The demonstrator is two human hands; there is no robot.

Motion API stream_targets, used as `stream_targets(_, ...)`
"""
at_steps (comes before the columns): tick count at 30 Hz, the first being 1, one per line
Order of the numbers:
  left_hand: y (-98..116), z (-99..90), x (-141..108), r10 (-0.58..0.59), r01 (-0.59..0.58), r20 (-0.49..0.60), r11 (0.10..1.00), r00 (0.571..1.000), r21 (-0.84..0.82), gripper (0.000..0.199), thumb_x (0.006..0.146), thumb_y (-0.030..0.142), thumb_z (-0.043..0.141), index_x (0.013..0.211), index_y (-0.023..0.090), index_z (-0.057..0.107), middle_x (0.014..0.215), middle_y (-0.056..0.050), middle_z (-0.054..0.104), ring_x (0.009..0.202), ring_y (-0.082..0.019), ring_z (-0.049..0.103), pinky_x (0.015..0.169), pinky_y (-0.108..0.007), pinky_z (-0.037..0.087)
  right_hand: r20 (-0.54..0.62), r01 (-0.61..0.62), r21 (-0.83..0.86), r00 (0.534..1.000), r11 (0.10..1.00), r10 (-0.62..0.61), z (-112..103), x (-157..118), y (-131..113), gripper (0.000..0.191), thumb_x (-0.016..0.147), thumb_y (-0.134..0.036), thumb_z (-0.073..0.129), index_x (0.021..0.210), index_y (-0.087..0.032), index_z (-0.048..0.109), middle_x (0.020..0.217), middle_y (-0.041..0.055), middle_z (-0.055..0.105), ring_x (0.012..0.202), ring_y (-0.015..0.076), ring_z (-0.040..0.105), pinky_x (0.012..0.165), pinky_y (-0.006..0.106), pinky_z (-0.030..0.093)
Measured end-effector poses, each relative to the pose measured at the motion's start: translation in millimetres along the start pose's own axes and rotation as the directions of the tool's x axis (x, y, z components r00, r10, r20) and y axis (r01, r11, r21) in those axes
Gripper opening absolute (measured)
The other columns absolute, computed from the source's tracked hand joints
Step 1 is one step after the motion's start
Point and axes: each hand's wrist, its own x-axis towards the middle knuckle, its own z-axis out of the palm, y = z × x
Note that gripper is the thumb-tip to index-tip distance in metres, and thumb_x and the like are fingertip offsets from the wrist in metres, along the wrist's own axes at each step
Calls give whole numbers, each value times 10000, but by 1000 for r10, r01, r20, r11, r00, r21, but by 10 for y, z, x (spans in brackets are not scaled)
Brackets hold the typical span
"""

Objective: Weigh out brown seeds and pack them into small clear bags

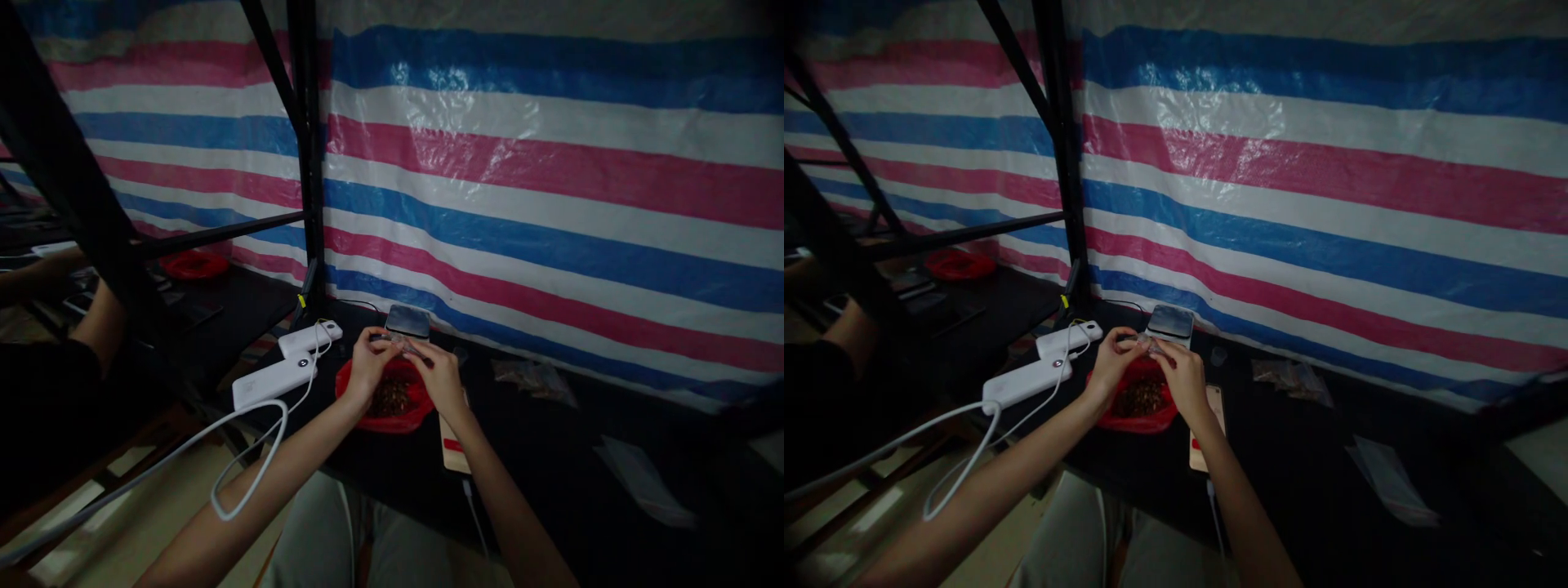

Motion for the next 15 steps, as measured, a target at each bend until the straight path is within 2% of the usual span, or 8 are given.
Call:
stream_targets(3,-64,-43,61,28,-26,-43,998,999,50,457,542,253,736,862,162,422,594,33,625,550,-115,601,586,-222,455,-38,-5,-3,999,1000,5,44,-47,-11,352,769,-230,568,1121,-250,578,1106,38,617,998,193,573,888,327,436)
stream_targets(5,-103,-87,114,68,-64,-39,994,997,94,458,547,258,730,859,169,407,554,55,598,508,-104,578,544,-203,440,-43,-1,10,999,1000,2,62,-58,-15,324,770,-239,567,1092,-254,598,1096,30,623,997,188,575,888,320,436)
stream_targets(11,-188,-172,202,232,-234,42,934,972,271,450,571,257,719,876,181,397,492,103,519,418,-61,492,452,-146,365,1,-123,15,992,992,123,171,-66,37,216,758,-295,576,932,-224,683,866,43,701,731,188,654,685,282,505)
stream_targets(15,-203,-168,190,214,-226,71,934,974,278,401,574,271,717,817,175,413,464,101,500,405,-61,473,435,-147,350,1,-170,25,985,985,170,238,-107,33,210,769,-307,554,906,-224,689,826,36,706,696,183,657,648,262,503)
